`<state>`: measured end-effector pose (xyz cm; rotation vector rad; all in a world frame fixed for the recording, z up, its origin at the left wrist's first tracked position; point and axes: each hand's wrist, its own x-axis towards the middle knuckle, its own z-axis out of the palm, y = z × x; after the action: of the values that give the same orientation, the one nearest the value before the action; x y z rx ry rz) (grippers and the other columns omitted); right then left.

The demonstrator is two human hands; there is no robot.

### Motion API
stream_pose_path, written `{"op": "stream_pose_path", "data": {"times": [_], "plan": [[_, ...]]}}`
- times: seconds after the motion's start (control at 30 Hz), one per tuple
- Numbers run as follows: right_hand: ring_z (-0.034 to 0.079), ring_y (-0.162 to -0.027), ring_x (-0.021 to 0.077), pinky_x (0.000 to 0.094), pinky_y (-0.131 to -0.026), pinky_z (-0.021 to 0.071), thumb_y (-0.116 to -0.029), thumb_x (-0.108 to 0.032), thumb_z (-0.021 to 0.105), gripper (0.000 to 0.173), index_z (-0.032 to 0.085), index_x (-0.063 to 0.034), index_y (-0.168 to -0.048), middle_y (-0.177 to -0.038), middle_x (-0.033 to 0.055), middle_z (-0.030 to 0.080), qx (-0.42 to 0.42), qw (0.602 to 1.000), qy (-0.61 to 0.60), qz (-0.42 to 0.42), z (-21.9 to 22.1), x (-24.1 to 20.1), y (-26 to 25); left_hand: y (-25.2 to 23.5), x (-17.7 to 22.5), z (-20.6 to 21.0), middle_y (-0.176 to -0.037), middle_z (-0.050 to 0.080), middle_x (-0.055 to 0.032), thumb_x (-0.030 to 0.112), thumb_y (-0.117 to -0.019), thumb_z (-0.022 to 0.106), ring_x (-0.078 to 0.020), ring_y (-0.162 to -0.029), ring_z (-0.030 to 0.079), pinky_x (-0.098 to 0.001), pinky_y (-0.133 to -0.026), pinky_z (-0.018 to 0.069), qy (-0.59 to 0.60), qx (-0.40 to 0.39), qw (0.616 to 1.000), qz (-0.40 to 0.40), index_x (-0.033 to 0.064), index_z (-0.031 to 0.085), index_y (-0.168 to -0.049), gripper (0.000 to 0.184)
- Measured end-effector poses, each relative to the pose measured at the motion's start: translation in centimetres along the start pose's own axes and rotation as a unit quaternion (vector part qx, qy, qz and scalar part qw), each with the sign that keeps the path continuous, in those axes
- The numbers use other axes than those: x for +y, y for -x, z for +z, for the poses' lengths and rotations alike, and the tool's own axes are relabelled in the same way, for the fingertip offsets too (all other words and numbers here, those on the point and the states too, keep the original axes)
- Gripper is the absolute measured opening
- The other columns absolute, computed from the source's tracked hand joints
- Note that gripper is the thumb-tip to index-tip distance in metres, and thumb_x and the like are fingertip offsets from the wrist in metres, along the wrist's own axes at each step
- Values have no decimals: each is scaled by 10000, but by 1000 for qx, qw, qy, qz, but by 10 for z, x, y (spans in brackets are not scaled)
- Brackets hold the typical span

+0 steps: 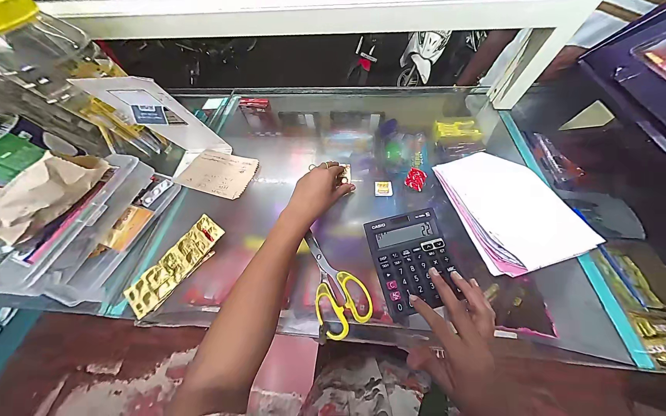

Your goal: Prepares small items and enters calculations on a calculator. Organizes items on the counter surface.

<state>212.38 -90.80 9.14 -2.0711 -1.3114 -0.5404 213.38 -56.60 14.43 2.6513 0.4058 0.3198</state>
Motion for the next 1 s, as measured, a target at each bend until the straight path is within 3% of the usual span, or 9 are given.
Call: {"op": "stream_pose_path", "data": {"times": [0.33, 0.67, 0.77, 0.87, 0.93, 1.0], "plan": [[285, -1533, 281, 494, -1238, 171, -985, -752, 285, 671, 579, -237, -1300, -1570, 48, 462, 2, 1000, -3, 1, 4, -2, -6, -1, 1, -2, -1382, 609, -230, 348, -979, 686, -398, -1276, 594, -596, -1047, 461, 2, -10, 1000, -10, -22, 651, -1304, 494], [308, -1525, 254, 475, -1242, 192, -995, -736, 301, 618, 574, -228, -1217, -1544, 40, 481, 24, 1000, -11, 7, 6, -2, -7, 0, 0, 0, -1354, 624, -237, 340, -977, 688, -405, -1251, 609, -606, -1029, 469, 0, -1, 1000, 1, -25, 659, -1287, 480], [336, -1503, 336, 541, -1211, 199, -994, -738, 256, 665, 648, -250, -1221, -1522, 77, 526, 3, 1000, 27, -1, 7, -2, -7, -1, -3, 2, -1347, 632, -229, 357, -976, 685, -400, -1247, 613, -607, -1023, 474, -7, 2, 1000, 6, -13, 670, -1276, 476], [318, -1511, 312, 515, -1228, 178, -990, -745, 254, 671, 651, -240, -1185, -1524, 59, 518, 0, 1000, 29, 5, 6, -3, -7, -1, -3, 2, -1355, 627, -231, 356, -979, 681, -400, -1256, 608, -604, -1032, 467, -6, -1, 1000, 4, -14, 666, -1283, 479], [334, -1500, 341, 547, -1211, 193, -995, -736, 260, 670, 663, -250, -1221, -1521, 81, 525, 2, 1000, 29, -4, 7, -2, -7, -1, -4, 2, -1348, 629, -233, 357, -977, 683, -400, -1247, 614, -600, -1027, 475, -8, 2, 1000, 7, -19, 664, -1283, 485], [283, -1532, 325, 539, -1233, 165, -1004, -722, 267, 649, 659, -262, -1242, -1560, 71, 482, 0, 1000, 15, 0, 3, 0, -4, -1, -3, 2, -1354, 628, -229, 360, -977, 683, -399, -1244, 617, -597, -1026, 476, -10, -1, 1000, 4, -14, 664, -1288, 487]]}}
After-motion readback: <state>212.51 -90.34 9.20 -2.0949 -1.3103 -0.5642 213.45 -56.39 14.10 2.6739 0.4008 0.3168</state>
